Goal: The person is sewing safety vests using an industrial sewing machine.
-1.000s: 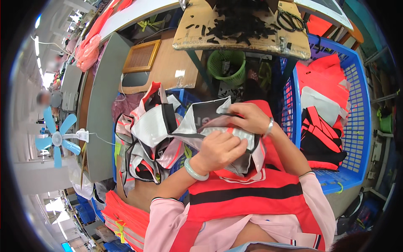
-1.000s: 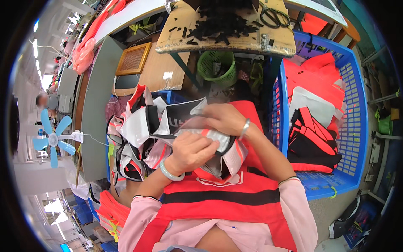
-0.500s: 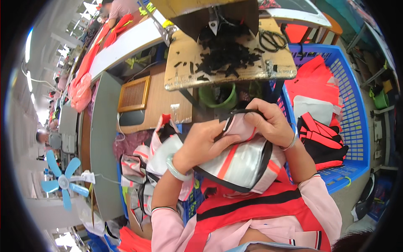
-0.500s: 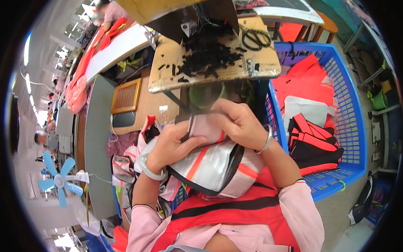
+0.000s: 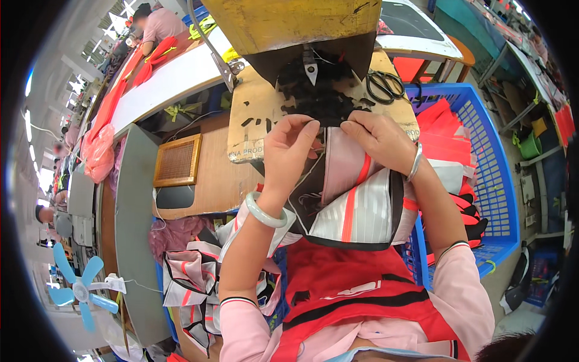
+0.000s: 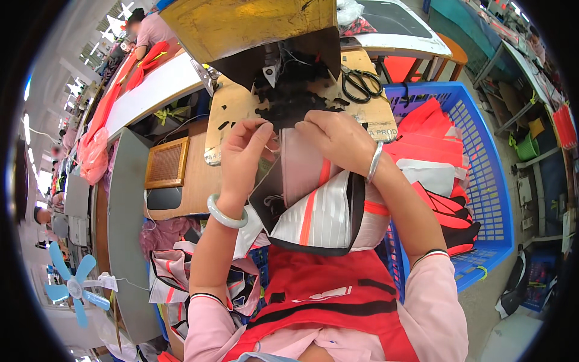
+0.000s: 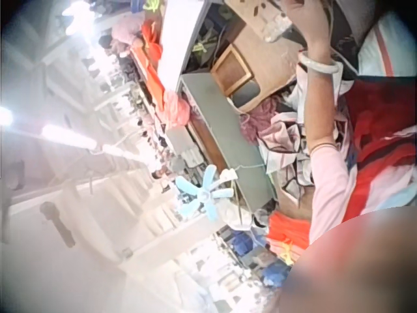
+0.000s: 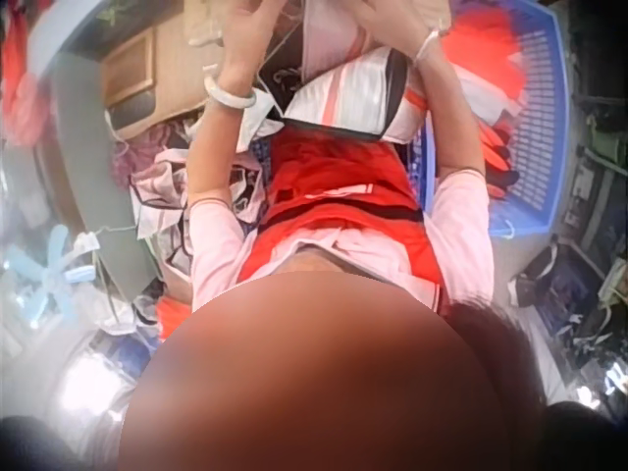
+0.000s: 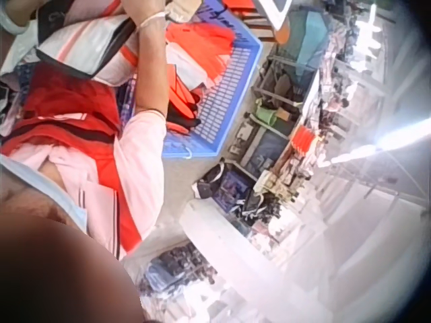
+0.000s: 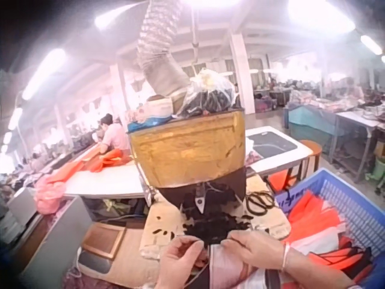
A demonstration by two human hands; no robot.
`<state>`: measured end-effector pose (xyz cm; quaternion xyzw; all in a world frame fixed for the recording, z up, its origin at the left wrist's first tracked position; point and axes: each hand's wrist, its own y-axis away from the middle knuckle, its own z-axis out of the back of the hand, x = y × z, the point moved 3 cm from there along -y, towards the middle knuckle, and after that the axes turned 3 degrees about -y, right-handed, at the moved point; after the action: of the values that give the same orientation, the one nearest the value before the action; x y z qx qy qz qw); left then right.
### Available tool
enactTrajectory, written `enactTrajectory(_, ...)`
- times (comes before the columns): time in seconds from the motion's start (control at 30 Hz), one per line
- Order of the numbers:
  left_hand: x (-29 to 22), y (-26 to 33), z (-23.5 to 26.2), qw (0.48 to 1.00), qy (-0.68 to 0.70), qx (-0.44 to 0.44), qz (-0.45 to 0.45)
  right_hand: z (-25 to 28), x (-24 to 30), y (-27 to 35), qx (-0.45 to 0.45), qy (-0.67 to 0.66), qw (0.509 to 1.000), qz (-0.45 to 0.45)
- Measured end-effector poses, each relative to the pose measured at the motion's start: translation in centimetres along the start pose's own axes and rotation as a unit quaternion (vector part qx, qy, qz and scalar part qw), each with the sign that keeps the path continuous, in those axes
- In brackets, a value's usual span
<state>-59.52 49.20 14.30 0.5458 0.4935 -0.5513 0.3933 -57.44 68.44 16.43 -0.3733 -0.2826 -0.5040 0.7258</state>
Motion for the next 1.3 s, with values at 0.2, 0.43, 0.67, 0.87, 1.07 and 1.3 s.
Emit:
enactTrajectory(0.2, 0.9, -3.6, 0.7, 0.994, 0.069, 0.004, 0.087, -0.2, -1.3, -3.1, -0.003, 0.058, 0.998, 0.008)
enactTrajectory(0.43, 2.1, -5.8, 0.4, 0.977, 0.177, -0.006, 0.116, 0.5, -1.9, -5.7, 0.007, 0.097, 0.995, -0.014)
enactTrajectory(0.67, 2.6, -6.9, -0.3, 0.972, 0.205, -0.018, 0.113, 1.0, -2.7, -6.6, 0.0, 0.102, 0.995, 0.005)
enactTrajectory(0.87, 2.8, -7.2, 0.0, 0.974, 0.191, -0.028, 0.115, 0.7, -2.9, -7.0, -0.016, 0.103, 0.994, 0.035)
enactTrajectory(1.07, 2.6, -7.7, 0.5, 0.98, 0.174, -0.018, 0.091, 0.8, -2.8, -7.2, 0.003, 0.101, 0.995, -0.001)
enactTrajectory(1.3, 2.4, -8.0, 0.3, 0.977, 0.186, -0.024, 0.098, 1.0, -2.5, -7.3, -0.018, 0.071, 0.997, 0.006)
